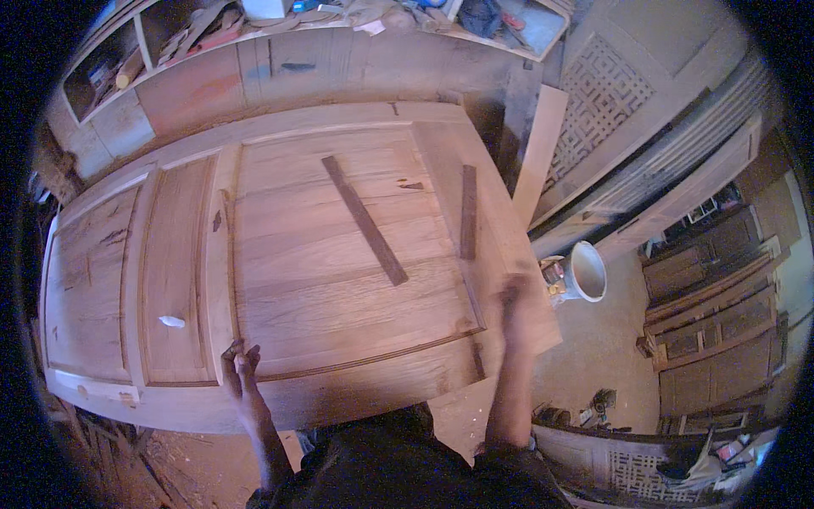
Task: The person applies wood filler to gaps in a wooden door frame, smooths it with a putty knife and fingers, and sands the area with a sanding disc.
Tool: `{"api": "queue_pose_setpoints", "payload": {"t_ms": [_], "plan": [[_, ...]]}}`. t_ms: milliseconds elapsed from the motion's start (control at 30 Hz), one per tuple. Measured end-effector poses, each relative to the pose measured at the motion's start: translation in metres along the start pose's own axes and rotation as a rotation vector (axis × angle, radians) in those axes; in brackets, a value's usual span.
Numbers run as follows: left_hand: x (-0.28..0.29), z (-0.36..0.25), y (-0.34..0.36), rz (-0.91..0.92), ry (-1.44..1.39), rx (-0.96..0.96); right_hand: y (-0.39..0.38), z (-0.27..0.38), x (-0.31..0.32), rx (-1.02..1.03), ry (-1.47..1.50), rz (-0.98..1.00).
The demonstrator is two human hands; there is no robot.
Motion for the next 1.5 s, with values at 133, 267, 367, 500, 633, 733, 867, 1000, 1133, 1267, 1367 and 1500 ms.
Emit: {"api": "queue_pose_setpoints", "payload": {"t_ms": [133,267,367,500,633,733,867,1000,1133,1267,1367,1500], "plan": [[-0.001,0.004,-0.001,0.015,0.028,0.063,-0.029,0.065,0.094,0.305,0.476,-0.57],[-0.013,0.019,0.013,0.125,0.004,0.022,-0.042,0.066,0.062,0.111,-0.175,-0.373],[-0.038,0.018,0.028,0.265,0.186,-0.008,-0.023,0.088,-0.042,0.271,-0.807,0.05],[-0.075,0.012,0.048,0.445,0.356,-0.024,0.035,0.091,-0.139,0.319,-1.106,0.256],[-0.09,0.026,0.059,0.511,0.39,-0.053,0.112,0.066,-0.193,0.132,-1.294,0.277],[-0.089,0.038,0.065,0.445,0.353,-0.054,0.147,0.054,-0.212,0.169,-1.413,0.3],[-0.077,0.039,0.073,0.372,0.33,0.029,0.168,0.045,-0.223,0.176,-1.465,0.321],[-0.071,0.041,0.077,0.345,0.363,0.039,0.188,0.045,-0.229,0.266,-1.35,0.386],[-0.104,0.006,0.098,0.432,0.369,-0.033,0.206,0.051,-0.24,0.289,-1.377,0.424],[-0.199,-0.034,0.204,0.634,0.554,-0.362,0.223,0.045,-0.231,0.284,-1.377,0.423],[-0.284,0.008,0.309,0.682,0.81,-0.599,0.228,0.05,-0.24,0.26,-1.396,0.496],[-0.369,0.074,0.405,0.892,1.349,-0.613,0.218,0.075,-0.25,0.281,-1.227,0.548]]}}
Point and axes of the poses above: each hand's wrist, its own y-axis towards the middle knuckle, its own x-axis out of the back of the hand, z = x × y, the point moved 6 cm from there along y, towards the middle knuckle, and after that the axes turned 13 degrees about z, right-handed, at the moved point
